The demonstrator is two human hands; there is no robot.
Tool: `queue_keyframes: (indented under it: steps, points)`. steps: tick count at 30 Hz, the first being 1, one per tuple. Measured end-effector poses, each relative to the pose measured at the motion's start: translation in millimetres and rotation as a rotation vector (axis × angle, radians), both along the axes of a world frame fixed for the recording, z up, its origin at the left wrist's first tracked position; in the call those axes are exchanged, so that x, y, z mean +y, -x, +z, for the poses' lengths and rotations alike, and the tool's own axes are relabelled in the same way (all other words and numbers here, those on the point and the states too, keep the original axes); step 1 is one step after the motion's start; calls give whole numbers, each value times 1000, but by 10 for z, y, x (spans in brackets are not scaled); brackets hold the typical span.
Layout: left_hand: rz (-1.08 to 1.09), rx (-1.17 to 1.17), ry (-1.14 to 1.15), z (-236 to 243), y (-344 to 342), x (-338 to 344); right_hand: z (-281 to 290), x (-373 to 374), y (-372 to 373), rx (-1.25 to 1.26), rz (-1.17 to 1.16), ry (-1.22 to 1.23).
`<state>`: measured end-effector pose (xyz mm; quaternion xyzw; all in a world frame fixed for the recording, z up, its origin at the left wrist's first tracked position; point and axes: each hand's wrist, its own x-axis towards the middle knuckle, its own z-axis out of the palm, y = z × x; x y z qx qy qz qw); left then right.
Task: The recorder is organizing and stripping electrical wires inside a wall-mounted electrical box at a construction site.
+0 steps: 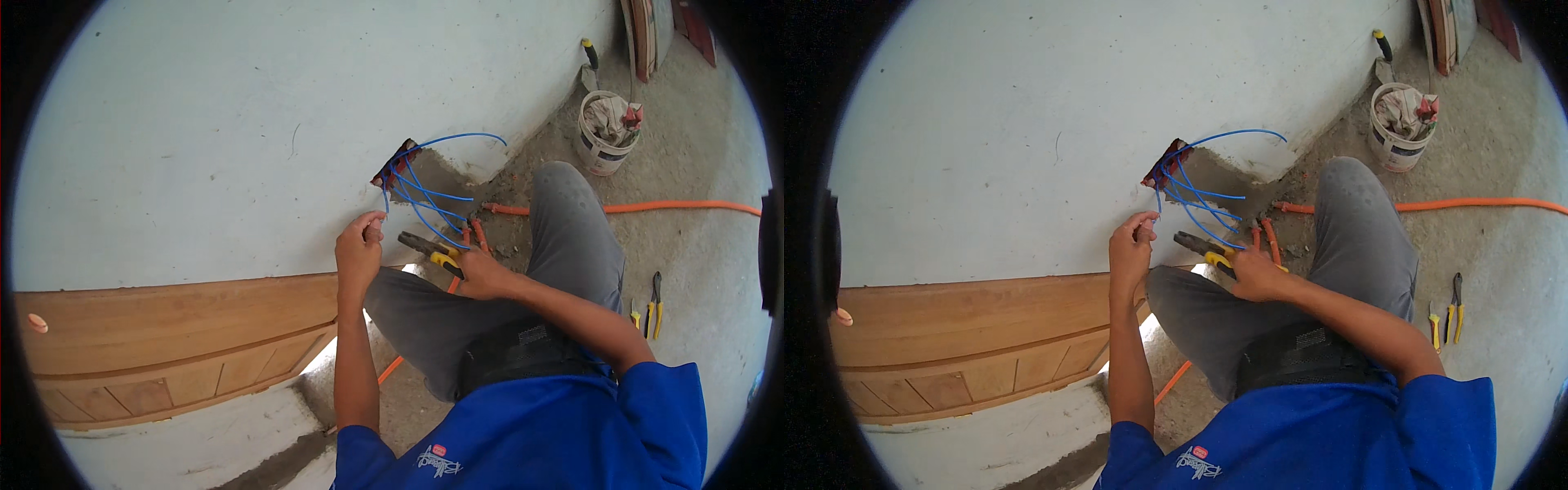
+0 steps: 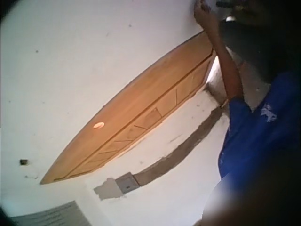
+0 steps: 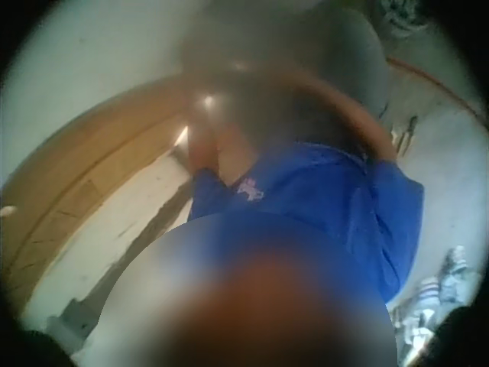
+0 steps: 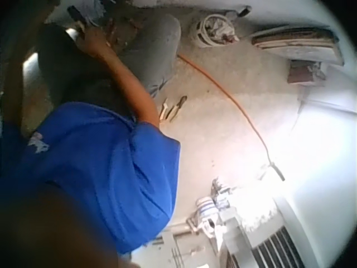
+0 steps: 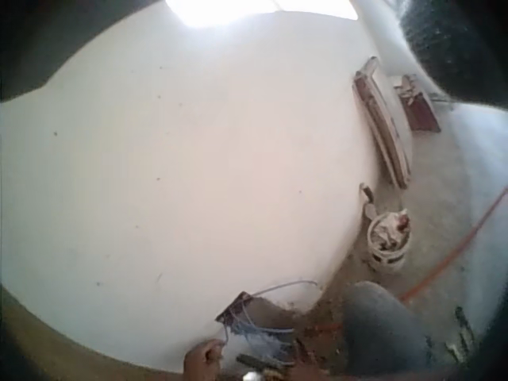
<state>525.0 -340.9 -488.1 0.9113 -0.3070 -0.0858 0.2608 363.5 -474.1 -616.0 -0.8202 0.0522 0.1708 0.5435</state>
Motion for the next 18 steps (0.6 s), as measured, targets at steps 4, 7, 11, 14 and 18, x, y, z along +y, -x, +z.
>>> queue_keyframes:
  steps: [4, 7, 11, 14, 18]
  points:
    - [33, 57, -51, -11, 17, -14, -34, 136, -6, -410, -197, 208]
    - [70, 86, -48, 8, 42, -41, -22, 227, 5, -473, -281, 144]
    - [53, 131, 1, 20, 59, -52, -20, 343, 9, -504, -336, 36]
    - [48, 154, 4, 59, 81, -82, -58, 363, -53, -555, -380, 21]
    - [52, 181, -7, 103, 113, -105, -105, 340, -153, -564, -437, -59]
